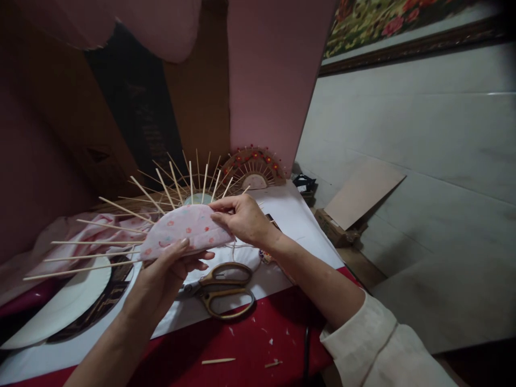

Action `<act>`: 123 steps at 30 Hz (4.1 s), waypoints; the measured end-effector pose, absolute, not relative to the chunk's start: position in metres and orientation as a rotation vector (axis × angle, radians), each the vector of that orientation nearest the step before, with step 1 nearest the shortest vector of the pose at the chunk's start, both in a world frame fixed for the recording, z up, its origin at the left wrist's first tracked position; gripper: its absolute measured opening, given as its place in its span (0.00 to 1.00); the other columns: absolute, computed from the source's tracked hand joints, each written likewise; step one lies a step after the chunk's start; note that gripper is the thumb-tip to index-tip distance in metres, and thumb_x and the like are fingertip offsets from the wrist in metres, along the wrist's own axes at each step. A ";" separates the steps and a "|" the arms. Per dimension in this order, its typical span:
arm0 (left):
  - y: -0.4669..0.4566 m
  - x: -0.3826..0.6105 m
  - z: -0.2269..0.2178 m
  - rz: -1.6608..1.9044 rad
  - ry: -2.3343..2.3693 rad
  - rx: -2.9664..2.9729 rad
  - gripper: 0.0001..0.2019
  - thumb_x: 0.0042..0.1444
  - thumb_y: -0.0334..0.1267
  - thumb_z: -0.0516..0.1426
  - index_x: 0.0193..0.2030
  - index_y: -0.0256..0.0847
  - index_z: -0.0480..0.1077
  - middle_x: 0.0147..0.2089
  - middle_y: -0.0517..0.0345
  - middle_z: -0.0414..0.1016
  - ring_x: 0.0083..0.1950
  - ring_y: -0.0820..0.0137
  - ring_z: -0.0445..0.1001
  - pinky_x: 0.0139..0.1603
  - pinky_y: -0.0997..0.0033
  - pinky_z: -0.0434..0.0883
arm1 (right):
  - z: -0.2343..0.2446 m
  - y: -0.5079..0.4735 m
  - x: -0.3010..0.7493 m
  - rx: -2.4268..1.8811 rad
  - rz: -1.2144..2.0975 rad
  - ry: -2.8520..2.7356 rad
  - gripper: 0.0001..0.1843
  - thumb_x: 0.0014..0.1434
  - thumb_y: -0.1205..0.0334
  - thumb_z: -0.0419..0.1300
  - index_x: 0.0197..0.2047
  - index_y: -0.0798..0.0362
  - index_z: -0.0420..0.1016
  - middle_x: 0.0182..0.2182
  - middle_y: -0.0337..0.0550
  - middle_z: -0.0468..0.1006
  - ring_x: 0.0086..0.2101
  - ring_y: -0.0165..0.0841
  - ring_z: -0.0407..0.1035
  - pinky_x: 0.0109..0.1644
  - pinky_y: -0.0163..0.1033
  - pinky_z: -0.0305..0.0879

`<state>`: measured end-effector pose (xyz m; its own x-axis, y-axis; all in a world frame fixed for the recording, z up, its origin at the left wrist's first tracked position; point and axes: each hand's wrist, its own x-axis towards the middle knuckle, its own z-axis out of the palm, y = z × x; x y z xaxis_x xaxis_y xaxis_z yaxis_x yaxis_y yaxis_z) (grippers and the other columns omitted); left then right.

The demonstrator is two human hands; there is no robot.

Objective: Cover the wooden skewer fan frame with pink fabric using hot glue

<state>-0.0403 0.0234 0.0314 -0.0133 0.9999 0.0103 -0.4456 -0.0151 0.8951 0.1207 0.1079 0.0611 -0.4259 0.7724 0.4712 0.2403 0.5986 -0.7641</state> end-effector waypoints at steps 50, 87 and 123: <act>-0.002 -0.050 0.026 1.543 0.876 0.863 0.11 0.38 0.34 0.63 0.33 0.42 0.77 0.36 0.51 0.79 0.47 0.52 0.73 0.49 0.55 0.70 | 0.055 0.032 0.108 -0.248 1.602 -1.180 0.10 0.57 0.54 0.58 0.37 0.51 0.73 0.30 0.41 0.71 0.30 0.31 0.64 0.37 0.39 0.62; 0.005 -0.041 0.034 1.810 1.433 1.444 0.05 0.37 0.31 0.67 0.22 0.41 0.76 0.20 0.59 0.73 0.22 0.72 0.69 0.26 0.77 0.67 | 0.031 0.091 0.116 -0.824 1.599 -0.822 0.10 0.44 0.59 0.64 0.26 0.56 0.71 0.15 0.34 0.68 0.16 0.24 0.57 0.16 0.29 0.51; 0.030 -0.056 0.013 1.139 1.863 2.799 0.21 0.54 0.44 0.55 0.55 0.44 0.68 0.59 0.36 0.66 0.58 0.46 0.62 0.52 0.47 0.60 | 0.025 0.075 0.111 -0.732 1.769 -1.073 0.12 0.46 0.56 0.64 0.25 0.60 0.75 0.19 0.39 0.72 0.18 0.26 0.65 0.17 0.29 0.62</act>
